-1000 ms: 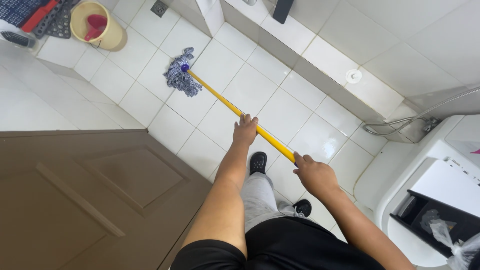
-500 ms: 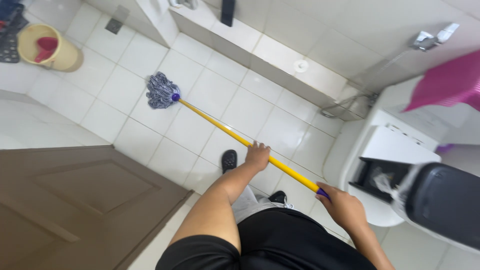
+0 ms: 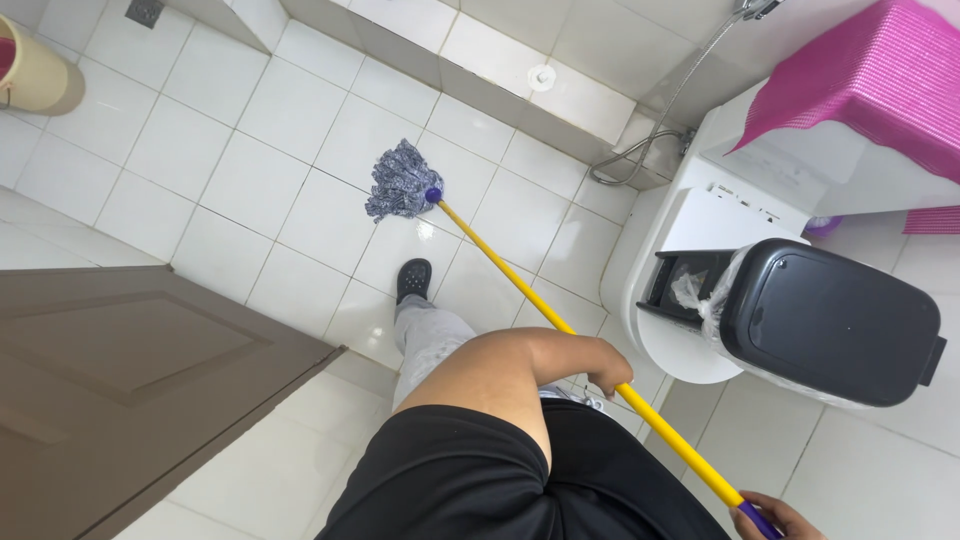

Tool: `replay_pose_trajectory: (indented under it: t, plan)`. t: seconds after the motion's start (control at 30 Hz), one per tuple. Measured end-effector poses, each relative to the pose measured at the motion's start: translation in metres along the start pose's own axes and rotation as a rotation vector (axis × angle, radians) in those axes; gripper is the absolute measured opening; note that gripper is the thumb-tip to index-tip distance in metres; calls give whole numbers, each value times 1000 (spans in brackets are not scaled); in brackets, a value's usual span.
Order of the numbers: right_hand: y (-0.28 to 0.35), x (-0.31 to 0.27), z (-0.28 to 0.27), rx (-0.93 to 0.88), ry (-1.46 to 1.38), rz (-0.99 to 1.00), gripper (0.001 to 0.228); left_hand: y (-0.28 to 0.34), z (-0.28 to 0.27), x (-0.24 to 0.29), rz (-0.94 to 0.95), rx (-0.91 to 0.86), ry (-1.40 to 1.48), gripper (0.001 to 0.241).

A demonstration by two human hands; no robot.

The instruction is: The person mops the tiled bathroom floor using a yellow-handled mop. They then rinse the mop head under a running tap and wring it out by hand. Finally, the person picks up a blue cloth from the sink area and folds it.

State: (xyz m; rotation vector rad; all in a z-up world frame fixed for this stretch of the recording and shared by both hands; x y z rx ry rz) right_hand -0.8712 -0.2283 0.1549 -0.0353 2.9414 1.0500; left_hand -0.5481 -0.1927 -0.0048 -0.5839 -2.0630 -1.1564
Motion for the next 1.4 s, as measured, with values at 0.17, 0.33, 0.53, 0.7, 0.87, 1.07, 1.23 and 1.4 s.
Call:
replay_pose_trajectory:
  t: [0.17,0.33,0.53,0.7,0.87,1.07,1.23,1.4]
  plan:
    - [34,-146,-31,-7,225,-123,41,48,-24,-61,-68,188,11,35]
    - [52,-344,-53,167,249,-208,40,165,-77,-176,-330,389,32,37]
    - [38,-580,-48,185,338,-511,38,319,-129,-336,-625,809,125,50]
    - [39,-711,-15,146,428,-742,37,421,-143,-421,-900,916,276,43]
    - [45,-727,-5,87,431,-763,38,436,-139,-434,-952,876,270,44]
    - [35,-643,-13,47,386,-694,42,376,-130,-372,-897,743,173,46]
    - [42,-515,-34,21,401,-568,44,282,-111,-296,-703,617,104,56]
    - [66,-338,-49,-6,345,-444,42,148,-63,-174,-271,355,-50,42]
Point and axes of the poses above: each hand's wrist, its own y-axis away from the middle knuckle, its own z-axis out of the palm, x = y × z, the point moved 8 cm from there along -y, towards the middle knuckle, and after that the axes turned 7 degrees about y, right-handed, at the moved point
